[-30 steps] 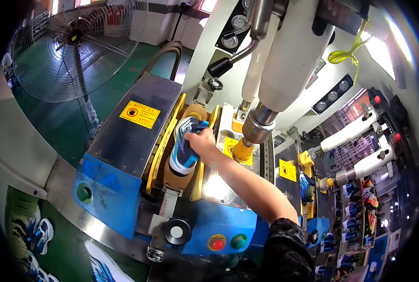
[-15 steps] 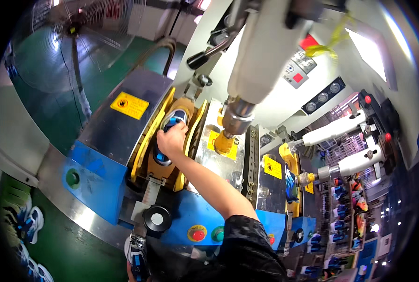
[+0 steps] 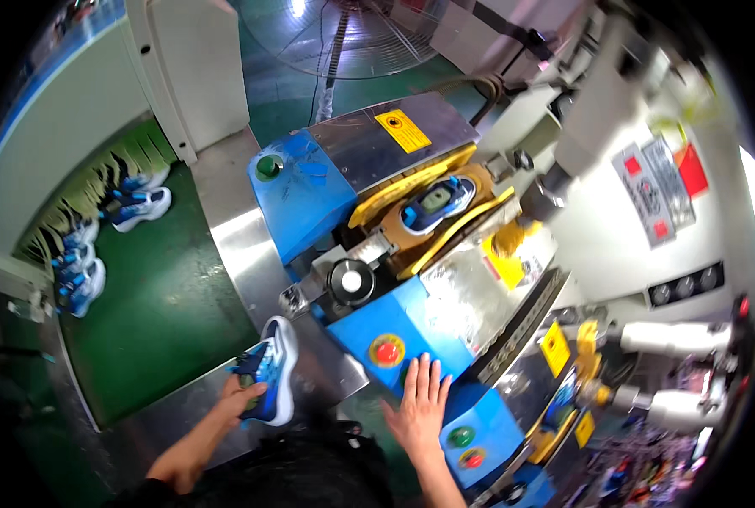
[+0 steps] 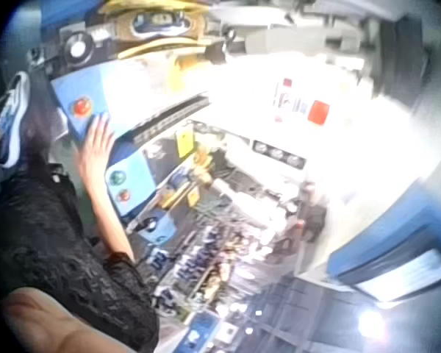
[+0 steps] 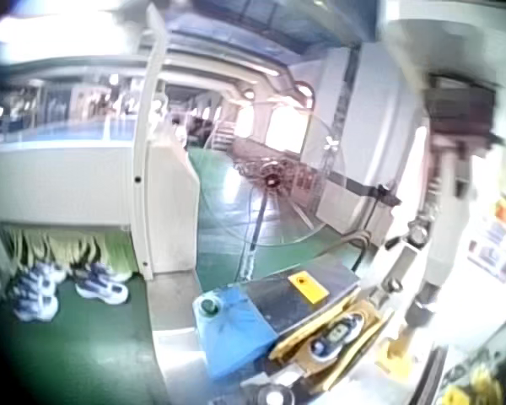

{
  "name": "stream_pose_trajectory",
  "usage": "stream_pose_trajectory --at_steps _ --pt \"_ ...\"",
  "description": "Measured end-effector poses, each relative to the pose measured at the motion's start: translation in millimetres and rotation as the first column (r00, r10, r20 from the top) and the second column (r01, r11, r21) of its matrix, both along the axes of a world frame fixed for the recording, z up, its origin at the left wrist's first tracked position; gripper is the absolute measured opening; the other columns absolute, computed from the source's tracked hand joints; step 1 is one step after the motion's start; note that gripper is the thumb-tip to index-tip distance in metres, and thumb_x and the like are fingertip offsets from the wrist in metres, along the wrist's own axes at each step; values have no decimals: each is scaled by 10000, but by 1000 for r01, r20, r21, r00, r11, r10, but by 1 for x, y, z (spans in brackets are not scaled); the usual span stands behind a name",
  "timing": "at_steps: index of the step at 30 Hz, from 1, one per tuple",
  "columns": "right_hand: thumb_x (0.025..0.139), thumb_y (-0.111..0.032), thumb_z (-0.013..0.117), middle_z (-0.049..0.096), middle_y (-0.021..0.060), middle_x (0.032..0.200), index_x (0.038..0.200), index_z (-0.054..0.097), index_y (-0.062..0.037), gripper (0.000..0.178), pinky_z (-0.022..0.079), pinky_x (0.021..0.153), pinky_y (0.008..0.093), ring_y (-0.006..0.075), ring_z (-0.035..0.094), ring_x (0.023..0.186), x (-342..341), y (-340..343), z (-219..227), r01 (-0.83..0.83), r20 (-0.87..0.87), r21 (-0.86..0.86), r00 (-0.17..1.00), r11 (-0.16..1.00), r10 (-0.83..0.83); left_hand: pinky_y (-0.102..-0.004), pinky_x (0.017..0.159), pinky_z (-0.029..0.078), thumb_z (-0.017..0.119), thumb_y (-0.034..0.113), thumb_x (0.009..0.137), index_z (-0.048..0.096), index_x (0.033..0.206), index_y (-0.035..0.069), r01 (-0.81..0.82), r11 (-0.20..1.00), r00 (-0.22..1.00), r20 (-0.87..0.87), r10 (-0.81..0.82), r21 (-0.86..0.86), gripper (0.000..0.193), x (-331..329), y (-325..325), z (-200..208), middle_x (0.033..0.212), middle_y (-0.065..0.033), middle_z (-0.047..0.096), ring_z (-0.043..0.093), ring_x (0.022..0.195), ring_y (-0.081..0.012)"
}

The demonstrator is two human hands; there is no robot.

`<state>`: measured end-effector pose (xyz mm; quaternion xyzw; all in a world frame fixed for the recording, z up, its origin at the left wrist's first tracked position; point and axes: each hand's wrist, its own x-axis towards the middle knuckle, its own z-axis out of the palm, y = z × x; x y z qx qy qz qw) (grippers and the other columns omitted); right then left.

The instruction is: The person takes shoes from a conveyor belt, places them into a lasting machine to shape them, and then places the shoes back onto the belt or into a cleaning station.

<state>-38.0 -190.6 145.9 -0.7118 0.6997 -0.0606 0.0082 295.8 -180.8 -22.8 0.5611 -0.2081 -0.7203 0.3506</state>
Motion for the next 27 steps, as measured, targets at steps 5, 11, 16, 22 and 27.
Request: stream_pose_trajectory --at_steps 5,11,16,22,27 --pt "824 -237 727 347 262 1507 1425 388 42 744 299 1110 578 421 377 1370 29 18 -12 34 383 -83 924 996 0 -383 905 527 766 95 810 510 1333 23 -185 979 982 -26 188 87 586 -19 47 58 1146 -79 650 643 1016 -225" --pt "852 -201 738 659 206 1171 1265 575 16 494 514 937 390 337 659 1075 99 144 -99 -205 875 101 485 973 11 -439 837 585 701 83 845 603 1226 20 -496 864 860 -87 502 84 398 6 142 108 1015 -100 710 706 872 -268" --pt "897 -75 678 692 157 1123 1250 577 25 380 546 838 302 182 695 942 122 171 -65 -471 954 171 300 866 -25 -469 816 600 675 60 860 497 1273 37 -722 692 674 221 705 -3 450 114 221 99 1087 -156 650 687 915 -279" --pt "930 -32 597 712 145 1007 1210 569 91 307 535 802 277 142 666 887 158 121 -138 -353 860 274 506 895 -64 -387 1013 423 801 108 763 383 1385 14 -722 598 336 580 742 -348 755 250 340 -29 1253 -136 550 535 1169 -233" --pt "887 -63 688 695 146 1080 1244 559 67 401 528 855 303 155 652 999 274 67 -166 -484 870 338 488 807 -71 -409 1160 291 756 108 840 305 1444 -30 -537 567 301 486 820 -624 766 338 291 -27 1448 -231 433 405 1381 -306"
